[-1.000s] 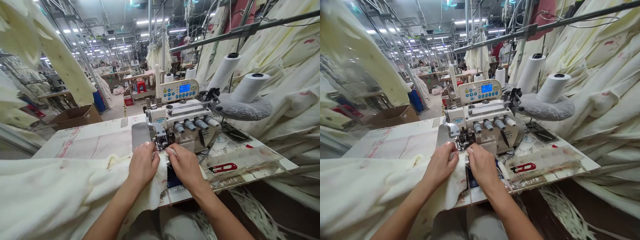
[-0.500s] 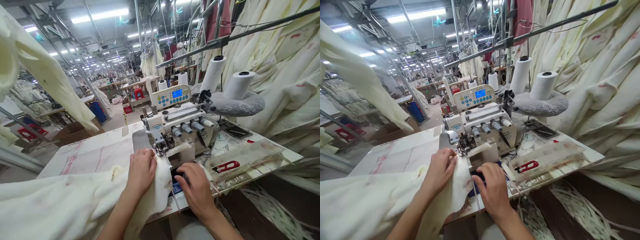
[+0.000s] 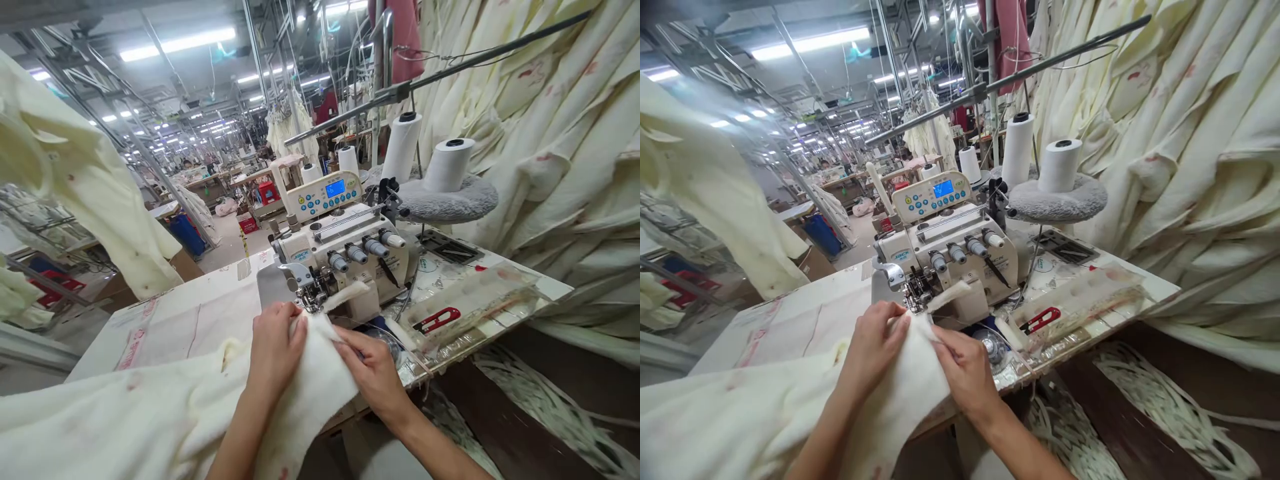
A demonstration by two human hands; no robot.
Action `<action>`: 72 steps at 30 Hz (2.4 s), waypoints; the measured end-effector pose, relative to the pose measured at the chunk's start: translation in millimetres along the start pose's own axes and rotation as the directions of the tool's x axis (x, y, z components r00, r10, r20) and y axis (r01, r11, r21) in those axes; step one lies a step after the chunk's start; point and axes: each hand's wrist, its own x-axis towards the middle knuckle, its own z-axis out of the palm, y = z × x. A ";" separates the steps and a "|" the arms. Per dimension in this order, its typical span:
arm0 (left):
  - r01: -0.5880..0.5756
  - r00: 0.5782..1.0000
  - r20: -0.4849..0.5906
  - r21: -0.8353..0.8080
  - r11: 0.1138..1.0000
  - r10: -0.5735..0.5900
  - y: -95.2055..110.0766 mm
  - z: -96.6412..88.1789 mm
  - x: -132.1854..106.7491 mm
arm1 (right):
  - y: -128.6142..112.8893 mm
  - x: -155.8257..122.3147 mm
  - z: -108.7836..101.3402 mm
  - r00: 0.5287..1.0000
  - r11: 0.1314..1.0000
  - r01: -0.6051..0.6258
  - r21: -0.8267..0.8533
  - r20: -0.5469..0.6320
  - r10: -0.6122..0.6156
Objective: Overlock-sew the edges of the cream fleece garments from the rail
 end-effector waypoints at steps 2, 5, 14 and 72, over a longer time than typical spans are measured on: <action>0.005 1.000 -0.018 -0.011 1.000 -0.005 0.2 2.5 -1.3 | 5.0 -3.5 -0.8 0.999 0.999 -0.034 0.025 0.005 0.034; 0.005 0.999 -0.035 -0.050 0.999 -0.007 -1.5 6.0 -0.7 | 8.4 -6.3 2.0 0.987 0.985 -0.155 0.077 -0.022 0.157; 0.037 0.999 -0.035 -0.116 0.993 -0.042 -5.1 8.0 14.7 | 4.2 3.2 6.3 0.959 0.931 -0.265 0.250 -0.034 0.282; -0.330 0.935 -0.040 0.277 0.903 0.354 -15.5 21.2 -42.4 | -2.7 16.9 -27.6 0.742 0.560 0.604 -0.567 0.144 -0.655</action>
